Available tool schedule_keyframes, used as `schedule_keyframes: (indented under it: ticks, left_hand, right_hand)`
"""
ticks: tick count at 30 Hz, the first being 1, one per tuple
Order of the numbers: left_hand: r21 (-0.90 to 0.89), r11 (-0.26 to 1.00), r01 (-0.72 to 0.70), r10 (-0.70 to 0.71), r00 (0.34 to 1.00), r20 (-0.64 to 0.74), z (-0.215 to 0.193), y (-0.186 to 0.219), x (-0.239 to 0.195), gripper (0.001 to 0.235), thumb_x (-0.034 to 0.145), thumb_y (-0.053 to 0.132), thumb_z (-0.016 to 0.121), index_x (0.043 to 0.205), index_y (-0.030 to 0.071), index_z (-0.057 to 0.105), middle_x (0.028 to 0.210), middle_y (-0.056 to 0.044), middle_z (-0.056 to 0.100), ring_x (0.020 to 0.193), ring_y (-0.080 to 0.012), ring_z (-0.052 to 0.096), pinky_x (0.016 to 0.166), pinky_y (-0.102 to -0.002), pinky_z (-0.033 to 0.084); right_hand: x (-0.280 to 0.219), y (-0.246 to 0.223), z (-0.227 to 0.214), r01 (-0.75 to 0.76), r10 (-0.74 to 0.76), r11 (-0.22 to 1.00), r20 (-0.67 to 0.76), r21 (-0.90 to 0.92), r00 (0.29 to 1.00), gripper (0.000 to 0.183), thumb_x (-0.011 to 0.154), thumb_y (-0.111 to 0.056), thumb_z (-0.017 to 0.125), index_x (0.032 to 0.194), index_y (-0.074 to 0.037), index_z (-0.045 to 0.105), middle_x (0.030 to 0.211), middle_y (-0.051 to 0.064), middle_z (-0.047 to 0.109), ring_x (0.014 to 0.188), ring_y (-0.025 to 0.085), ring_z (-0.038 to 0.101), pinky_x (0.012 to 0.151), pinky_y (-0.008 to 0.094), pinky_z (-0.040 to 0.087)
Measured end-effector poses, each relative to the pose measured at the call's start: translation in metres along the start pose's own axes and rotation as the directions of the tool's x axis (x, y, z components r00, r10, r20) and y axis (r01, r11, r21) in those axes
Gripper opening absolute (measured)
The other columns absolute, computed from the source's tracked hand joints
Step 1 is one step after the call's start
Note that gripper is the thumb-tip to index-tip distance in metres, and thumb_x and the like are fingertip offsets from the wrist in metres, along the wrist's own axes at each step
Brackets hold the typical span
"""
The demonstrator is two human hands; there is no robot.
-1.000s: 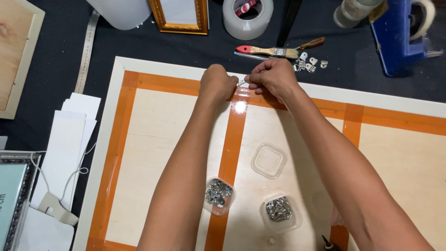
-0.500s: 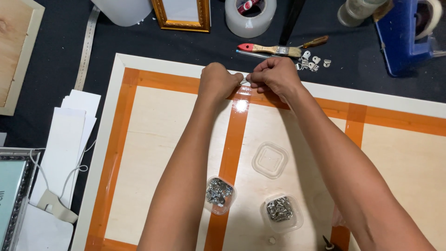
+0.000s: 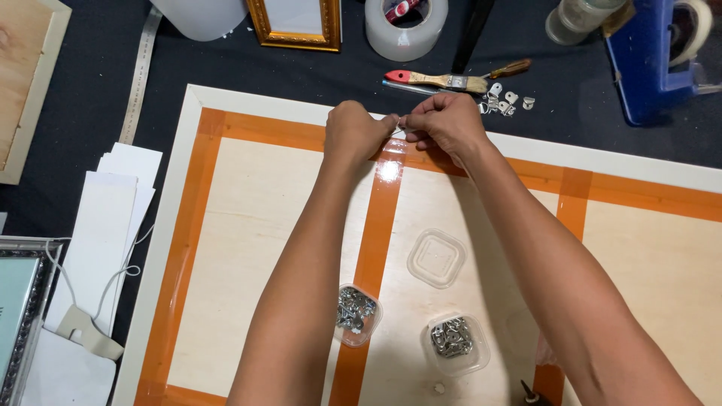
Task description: The person opens a container of screws and uses a cordless drill to drive several screws into a white wooden board with orange tape. The person handles the screws and drill repeatedly, securing them into the board.
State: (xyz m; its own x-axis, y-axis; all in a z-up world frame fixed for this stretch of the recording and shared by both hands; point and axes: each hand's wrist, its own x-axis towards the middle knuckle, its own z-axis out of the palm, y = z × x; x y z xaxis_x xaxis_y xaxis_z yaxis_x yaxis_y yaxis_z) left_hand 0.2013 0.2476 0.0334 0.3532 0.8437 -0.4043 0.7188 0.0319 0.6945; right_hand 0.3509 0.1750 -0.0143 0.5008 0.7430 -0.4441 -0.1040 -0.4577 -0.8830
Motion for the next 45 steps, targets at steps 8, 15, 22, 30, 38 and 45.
schedule_keyframes:
  ticks: [8, 15, 22, 30, 38, 45]
  left_hand:
    - [-0.741, 0.669, -0.061, -0.026, 0.994, -0.106, 0.012, -0.030, -0.040, 0.033, 0.094, 0.011, 0.045, 0.120, -0.002, 0.059, 0.093, -0.008, 0.065, 0.080, -0.0131, 0.064, 0.068, -0.025, 0.054]
    - [-0.987, 0.116, 0.111, 0.148, 0.981, 0.128, 0.016, -0.037, -0.131, 0.045, 0.105, 0.003, 0.043, 0.143, -0.017, 0.031, 0.129, -0.037, 0.060, 0.107, -0.0353, 0.070, 0.091, -0.032, 0.061]
    - [-0.870, 0.331, 0.365, -0.143, 0.931, 0.336, 0.041, -0.042, -0.259, 0.015, 0.097, 0.017, 0.072, 0.089, 0.005, 0.067, 0.062, -0.008, 0.061, 0.040, -0.0118, 0.047, 0.035, -0.023, 0.024]
    - [-0.923, 0.123, 0.365, 0.187, 0.905, 0.382, 0.172, -0.078, -0.362, 0.024, 0.111, 0.008, 0.059, 0.129, -0.006, 0.067, 0.105, -0.018, 0.070, 0.087, -0.0217, 0.071, 0.072, -0.023, 0.059]
    - [-0.869, 0.039, 0.494, 0.147, 0.857, 0.494, 0.180, -0.077, -0.391, 0.026, 0.105, 0.002, 0.061, 0.128, -0.010, 0.059, 0.108, -0.026, 0.070, 0.093, -0.0296, 0.074, 0.086, -0.027, 0.065]
    - [-0.881, 0.101, 0.462, -0.015, 0.886, 0.463, 0.173, -0.090, -0.392, 0.012, 0.090, 0.007, 0.078, 0.100, 0.004, 0.072, 0.088, -0.007, 0.071, 0.076, -0.0134, 0.063, 0.068, -0.023, 0.052]
  right_hand:
    - [-0.026, -0.004, -0.006, 0.069, -0.060, 0.991, -0.078, 0.115, 0.995, 0.026, 0.087, -0.018, 0.073, 0.106, -0.002, 0.071, 0.084, 0.011, 0.068, 0.070, 0.023, 0.078, 0.055, 0.026, 0.068]
    - [-0.110, 0.044, -0.052, 0.528, -0.510, 0.839, 0.153, -0.128, 0.847, 0.013, 0.090, -0.004, 0.073, 0.103, -0.003, 0.075, 0.064, 0.006, 0.060, 0.059, 0.012, 0.056, 0.053, 0.025, 0.045]
    - [-0.268, 0.033, -0.160, 0.261, 0.309, 0.498, 0.450, -0.827, 0.838, 0.006, 0.070, -0.025, 0.071, 0.075, -0.024, 0.074, 0.068, -0.009, 0.074, 0.063, 0.008, 0.063, 0.062, 0.025, 0.050]
    - [-0.363, 0.179, -0.232, 0.302, 0.639, -0.476, -0.088, -0.826, 0.765, 0.072, 0.084, -0.082, 0.052, 0.146, -0.069, 0.017, 0.149, -0.033, 0.037, 0.146, -0.007, 0.039, 0.125, 0.030, 0.035]
    - [-0.372, 0.256, -0.288, 0.467, 0.431, -0.110, 0.381, -0.878, 0.818, 0.083, 0.088, -0.049, 0.062, 0.157, -0.035, 0.018, 0.126, -0.003, 0.061, 0.115, 0.019, 0.067, 0.101, 0.035, 0.054]
    - [-0.395, 0.228, -0.281, 0.452, 0.345, 0.004, 0.426, -0.892, 0.837, 0.087, 0.085, -0.033, 0.067, 0.158, -0.036, 0.019, 0.135, -0.002, 0.054, 0.125, 0.017, 0.059, 0.108, 0.031, 0.048]
